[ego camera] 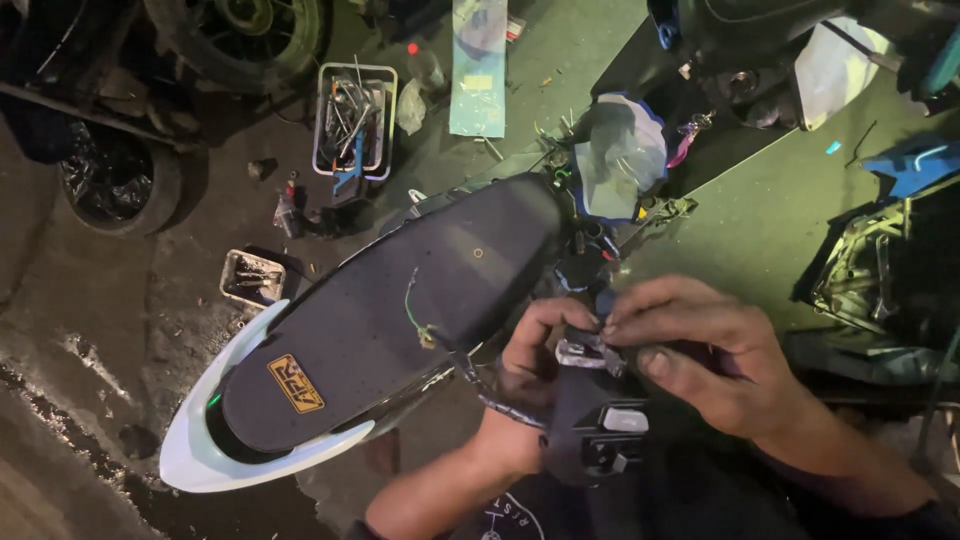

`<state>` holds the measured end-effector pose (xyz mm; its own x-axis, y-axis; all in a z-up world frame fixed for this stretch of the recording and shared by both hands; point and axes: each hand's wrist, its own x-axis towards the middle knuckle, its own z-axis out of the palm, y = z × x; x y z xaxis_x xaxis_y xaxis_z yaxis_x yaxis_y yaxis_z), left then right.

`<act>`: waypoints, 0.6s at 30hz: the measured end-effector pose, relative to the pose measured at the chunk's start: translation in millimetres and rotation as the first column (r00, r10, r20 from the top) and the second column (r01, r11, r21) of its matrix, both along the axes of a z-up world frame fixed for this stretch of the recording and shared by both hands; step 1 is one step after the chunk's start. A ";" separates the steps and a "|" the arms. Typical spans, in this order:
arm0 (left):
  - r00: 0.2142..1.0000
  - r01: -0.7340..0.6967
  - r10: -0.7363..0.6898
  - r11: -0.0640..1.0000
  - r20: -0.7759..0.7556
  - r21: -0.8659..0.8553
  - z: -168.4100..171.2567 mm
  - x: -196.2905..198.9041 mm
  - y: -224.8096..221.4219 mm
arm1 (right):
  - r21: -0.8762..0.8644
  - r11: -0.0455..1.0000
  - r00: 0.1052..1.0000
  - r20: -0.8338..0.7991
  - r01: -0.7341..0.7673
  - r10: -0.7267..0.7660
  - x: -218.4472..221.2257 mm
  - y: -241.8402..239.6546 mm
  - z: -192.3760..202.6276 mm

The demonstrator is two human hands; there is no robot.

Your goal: Repairing and inspecting a motorcycle handlebar switch assembly and its wiring

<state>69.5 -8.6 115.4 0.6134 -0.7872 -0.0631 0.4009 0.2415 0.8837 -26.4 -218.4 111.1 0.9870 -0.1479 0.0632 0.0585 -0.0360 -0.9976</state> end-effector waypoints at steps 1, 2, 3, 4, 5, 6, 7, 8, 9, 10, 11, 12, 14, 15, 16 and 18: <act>1.000 -0.001 0.001 1.000 -0.016 0.010 0.0 -0.3 -0.7 | 0.019 1.000 1.000 -0.005 0.009 -0.009 -0.1 0.1 -2.3; 1.000 0.000 0.000 1.000 -0.016 0.011 2.2 -0.5 -0.7 | 0.020 1.000 1.000 -0.005 0.010 -0.010 0.6 0.7 -3.2; 1.000 -0.012 0.012 0.999 -0.010 0.042 4.3 -0.8 -0.7 | 0.029 1.000 1.000 0.005 0.012 -0.013 1.2 1.3 -4.1; 1.000 -0.023 0.024 0.997 -0.003 0.073 6.6 -1.2 -0.5 | 0.038 0.999 1.000 0.014 0.015 -0.015 1.7 2.1 -5.0; 1.000 -0.022 0.022 0.997 -0.004 0.074 6.5 -0.9 -0.3 | 0.039 0.999 1.000 0.014 0.016 -0.017 2.2 2.6 -5.6; 0.999 -0.038 0.039 0.995 -0.015 0.088 6.6 -0.5 0.2 | 0.060 0.998 1.000 0.017 0.009 -0.010 2.9 3.4 -6.4; 0.998 -0.053 0.056 0.993 -0.026 0.103 6.6 -0.2 0.8 | 0.081 0.997 1.000 0.021 0.001 -0.003 3.6 4.2 -7.1; 0.998 -0.053 0.056 0.993 -0.025 0.105 7.1 -0.4 1.7 | 0.084 0.997 1.000 0.021 0.001 -0.003 5.0 4.5 -7.2; 0.996 -0.083 0.077 0.986 0.045 0.142 7.6 -0.6 2.6 | 0.092 0.996 1.000 0.024 -0.007 0.005 6.3 4.9 -7.3; 0.989 -0.114 0.094 0.978 0.115 0.177 8.1 -0.8 3.6 | 0.100 0.995 1.000 0.027 -0.014 0.011 7.4 5.5 -7.3; 0.989 -0.112 0.092 0.977 0.116 0.179 11.9 0.3 2.4 | 0.102 0.995 1.000 0.027 -0.012 0.010 9.4 6.2 -8.8; 0.963 -0.175 0.119 0.959 0.243 0.225 15.7 1.3 1.1 | 0.092 0.996 0.999 0.044 -0.013 0.009 11.1 6.9 -10.2; 0.921 -0.239 0.133 0.935 0.366 0.263 18.3 2.5 -2.1 | 0.082 0.997 0.998 0.060 -0.011 0.006 15.4 8.4 -13.9; 0.874 -0.317 0.159 0.903 0.459 0.290 17.1 2.8 -4.0 | 0.098 0.994 0.995 0.096 -0.037 0.027 17.9 9.3 -16.2; 0.817 -0.395 0.178 0.865 0.548 0.308 15.8 2.6 -6.1 | 0.113 0.992 0.990 0.131 -0.063 0.048 20.2 10.0 -18.4; 0.836 -0.393 0.193 0.864 0.514 0.315 12.6 2.3 -4.4 | 0.051 0.996 0.988 0.140 -0.071 0.063 21.8 15.8 -22.2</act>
